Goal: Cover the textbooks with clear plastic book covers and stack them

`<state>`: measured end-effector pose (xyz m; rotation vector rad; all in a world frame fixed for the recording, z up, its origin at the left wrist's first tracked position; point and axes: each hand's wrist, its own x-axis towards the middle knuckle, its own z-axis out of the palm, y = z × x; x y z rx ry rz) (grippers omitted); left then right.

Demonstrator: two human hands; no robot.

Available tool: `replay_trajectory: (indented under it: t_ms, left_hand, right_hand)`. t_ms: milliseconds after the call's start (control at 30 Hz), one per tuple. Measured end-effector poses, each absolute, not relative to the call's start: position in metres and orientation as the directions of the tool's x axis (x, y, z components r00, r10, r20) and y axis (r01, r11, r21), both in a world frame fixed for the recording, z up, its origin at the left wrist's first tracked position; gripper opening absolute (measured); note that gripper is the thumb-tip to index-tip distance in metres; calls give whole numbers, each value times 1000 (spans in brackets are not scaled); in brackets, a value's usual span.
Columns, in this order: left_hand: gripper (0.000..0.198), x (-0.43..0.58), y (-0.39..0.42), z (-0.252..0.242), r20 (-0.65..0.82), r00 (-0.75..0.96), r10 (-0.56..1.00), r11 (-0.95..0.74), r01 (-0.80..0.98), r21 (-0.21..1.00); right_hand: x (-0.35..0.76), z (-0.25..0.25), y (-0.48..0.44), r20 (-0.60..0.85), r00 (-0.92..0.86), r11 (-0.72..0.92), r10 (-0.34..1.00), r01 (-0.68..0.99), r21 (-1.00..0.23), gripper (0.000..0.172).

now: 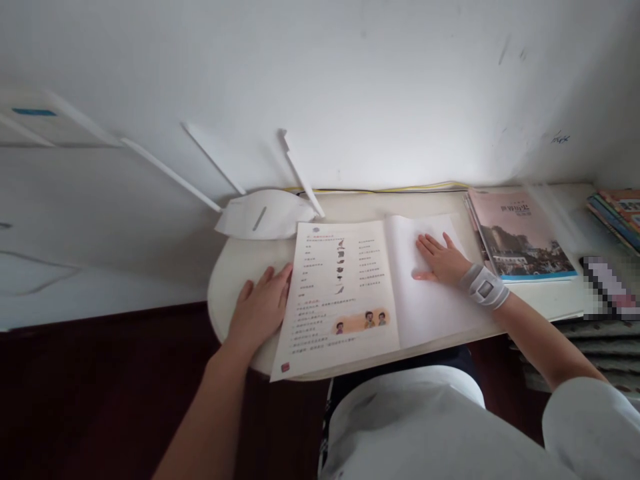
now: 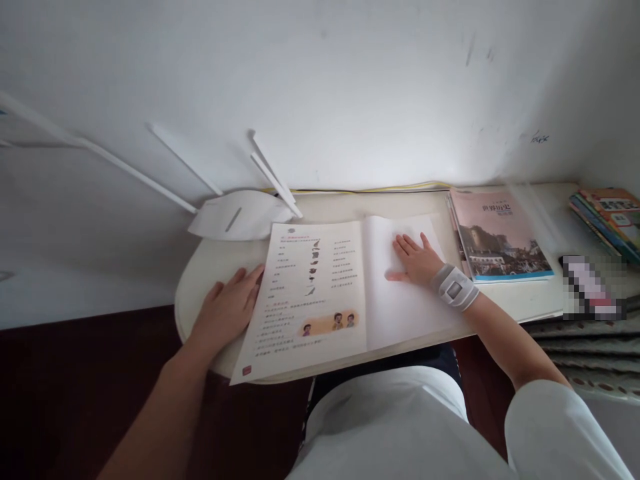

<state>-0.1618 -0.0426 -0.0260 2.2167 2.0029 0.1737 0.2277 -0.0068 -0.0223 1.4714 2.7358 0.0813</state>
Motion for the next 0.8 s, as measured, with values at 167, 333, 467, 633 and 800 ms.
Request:
replay_trajectory:
  t_ms: [167,333,467,633,800]
  left_hand:
    - [47,-167,-40,-32,12,107,994,-108,977,186]
    - [49,-173,-39,-40,40,123,992,-127,982,143]
    - [50,-171,-40,-40,23,115,993,-117,986,122]
    - [50,-169,-41,-37,-6,114,994,-112,988,105]
    - [49,-168,-41,-37,18,114,993,-115,987,113]
  right_hand:
    - [235,-21,-3,-32,-548,548,836,833,74,87]
    - [239,-17,-4,-92,-519,526,850,845,92,87]
    - [237,-18,-9,-73,-483,488,873,869,84,86]
    - [225,-16,-15,-73,-423,429,903,898,102,89]
    - [210,-14,-20,-58,-370,375,927,915,147,94]
